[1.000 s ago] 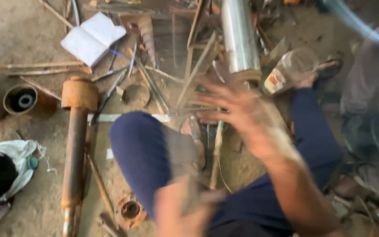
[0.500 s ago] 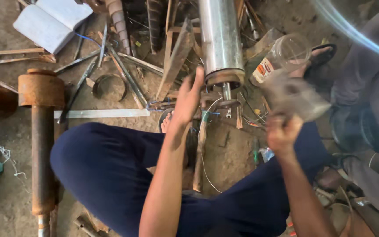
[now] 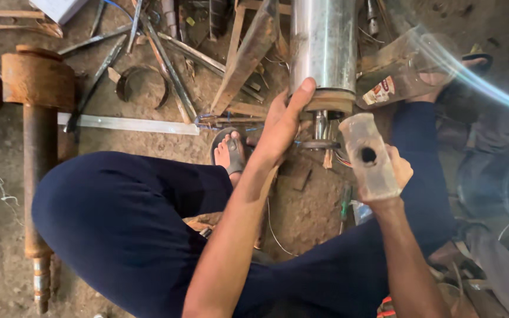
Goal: The person sits on the floor fitting a metal flange and shaft onto the base of a cylindrical metal housing, threading components by hand, then uses a hammer to tap the parts into place and a wrench and screwdriver to tighten the fasteners while holding the assembly steady.
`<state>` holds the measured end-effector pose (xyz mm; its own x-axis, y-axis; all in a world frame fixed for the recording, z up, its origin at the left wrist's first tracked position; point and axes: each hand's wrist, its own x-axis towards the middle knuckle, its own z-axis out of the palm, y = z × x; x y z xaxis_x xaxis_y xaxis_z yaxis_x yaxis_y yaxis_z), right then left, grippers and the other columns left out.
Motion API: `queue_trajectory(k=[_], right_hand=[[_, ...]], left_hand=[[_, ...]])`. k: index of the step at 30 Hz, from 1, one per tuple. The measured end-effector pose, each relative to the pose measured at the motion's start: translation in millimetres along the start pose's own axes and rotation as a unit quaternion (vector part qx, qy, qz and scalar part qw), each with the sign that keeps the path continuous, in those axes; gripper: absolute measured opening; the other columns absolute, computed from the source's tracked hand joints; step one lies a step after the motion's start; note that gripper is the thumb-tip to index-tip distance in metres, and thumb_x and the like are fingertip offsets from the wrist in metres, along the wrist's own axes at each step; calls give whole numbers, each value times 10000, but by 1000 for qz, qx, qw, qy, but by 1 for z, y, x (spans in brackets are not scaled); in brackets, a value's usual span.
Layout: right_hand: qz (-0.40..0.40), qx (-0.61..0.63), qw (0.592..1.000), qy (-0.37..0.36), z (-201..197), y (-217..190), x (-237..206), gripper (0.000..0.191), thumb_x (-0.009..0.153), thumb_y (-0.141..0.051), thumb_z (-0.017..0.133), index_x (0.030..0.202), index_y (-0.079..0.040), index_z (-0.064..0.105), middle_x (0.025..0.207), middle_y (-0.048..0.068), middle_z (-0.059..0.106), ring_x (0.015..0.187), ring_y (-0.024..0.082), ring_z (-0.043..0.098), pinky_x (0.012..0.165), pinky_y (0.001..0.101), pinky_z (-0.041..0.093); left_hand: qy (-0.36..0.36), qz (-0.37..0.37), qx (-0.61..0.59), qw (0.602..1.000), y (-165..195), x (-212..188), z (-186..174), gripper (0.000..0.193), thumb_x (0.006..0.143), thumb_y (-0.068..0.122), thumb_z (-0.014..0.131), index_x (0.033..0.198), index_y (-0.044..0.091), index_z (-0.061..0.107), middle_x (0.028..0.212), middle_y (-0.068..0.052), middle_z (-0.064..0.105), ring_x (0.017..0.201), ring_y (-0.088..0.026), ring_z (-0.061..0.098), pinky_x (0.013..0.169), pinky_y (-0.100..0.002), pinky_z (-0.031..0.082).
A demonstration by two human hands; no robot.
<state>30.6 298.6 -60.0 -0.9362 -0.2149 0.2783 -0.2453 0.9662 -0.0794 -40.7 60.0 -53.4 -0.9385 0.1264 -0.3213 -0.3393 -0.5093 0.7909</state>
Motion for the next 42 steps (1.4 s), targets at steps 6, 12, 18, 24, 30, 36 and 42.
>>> queue_trajectory(k=[6, 12, 18, 24, 30, 36, 42], right_hand=[[-88, -24, 994, 53, 4, 19, -4, 511, 598, -217, 803, 1105, -177, 753, 916, 106, 673, 643, 333, 637, 549, 434, 481], [-39, 144, 983, 106, 10, 34, -6, 425, 837, -246, 840, 1181, -62, 671, 945, 99, 687, 785, 317, 694, 709, 405, 546], [-38, 166, 980, 100, 2, 35, -3, 338, 826, -243, 828, 1025, -48, 638, 835, 98, 625, 636, 295, 655, 614, 398, 513], [-68, 128, 981, 125, -2, 28, -2, 310, 856, -231, 803, 1021, -43, 620, 833, 111, 628, 676, 329, 636, 637, 410, 498], [-72, 159, 977, 125, -10, 24, 1, 311, 859, -238, 814, 1008, -26, 641, 788, 135, 617, 657, 324, 632, 610, 386, 493], [-46, 271, 958, 78, -12, 23, 0, 483, 739, -363, 812, 944, 0, 568, 760, 122, 586, 641, 273, 642, 595, 366, 491], [-113, -20, 987, 113, -2, 36, -1, 305, 828, -237, 865, 985, -44, 689, 804, 129, 644, 650, 306, 637, 622, 394, 492]], left_hand=[[1, 38, -7, 999, -4, 2, -1, 838, 886, 650, 648, 1298, -80, 626, 1139, -125, 710, 1013, -188, 649, 895, -336, 521], [-8, 58, -10, 998, -3, 0, 0, 832, 900, 639, 647, 1289, -96, 636, 1141, -119, 719, 1031, -180, 657, 935, -306, 514], [-4, 54, -4, 999, 0, 0, 1, 853, 890, 656, 648, 1280, -103, 645, 1104, -129, 710, 967, -194, 638, 845, -338, 516], [0, 43, 1, 999, 2, -4, 0, 899, 874, 707, 661, 1331, -65, 595, 1201, -116, 697, 1079, -196, 650, 907, -357, 535], [-2, 14, -1, 1000, 7, -3, 2, 971, 822, 714, 651, 1384, -73, 563, 1285, -180, 670, 1160, -258, 644, 950, -401, 543], [-13, 8, 8, 1000, 5, -6, -2, 1041, 804, 762, 622, 1424, -68, 519, 1331, -161, 643, 1220, -239, 619, 989, -406, 531], [-14, 40, 19, 999, -2, 1, -3, 1120, 811, 806, 622, 1425, -126, 530, 1326, -224, 660, 1223, -281, 620, 1043, -422, 491]])
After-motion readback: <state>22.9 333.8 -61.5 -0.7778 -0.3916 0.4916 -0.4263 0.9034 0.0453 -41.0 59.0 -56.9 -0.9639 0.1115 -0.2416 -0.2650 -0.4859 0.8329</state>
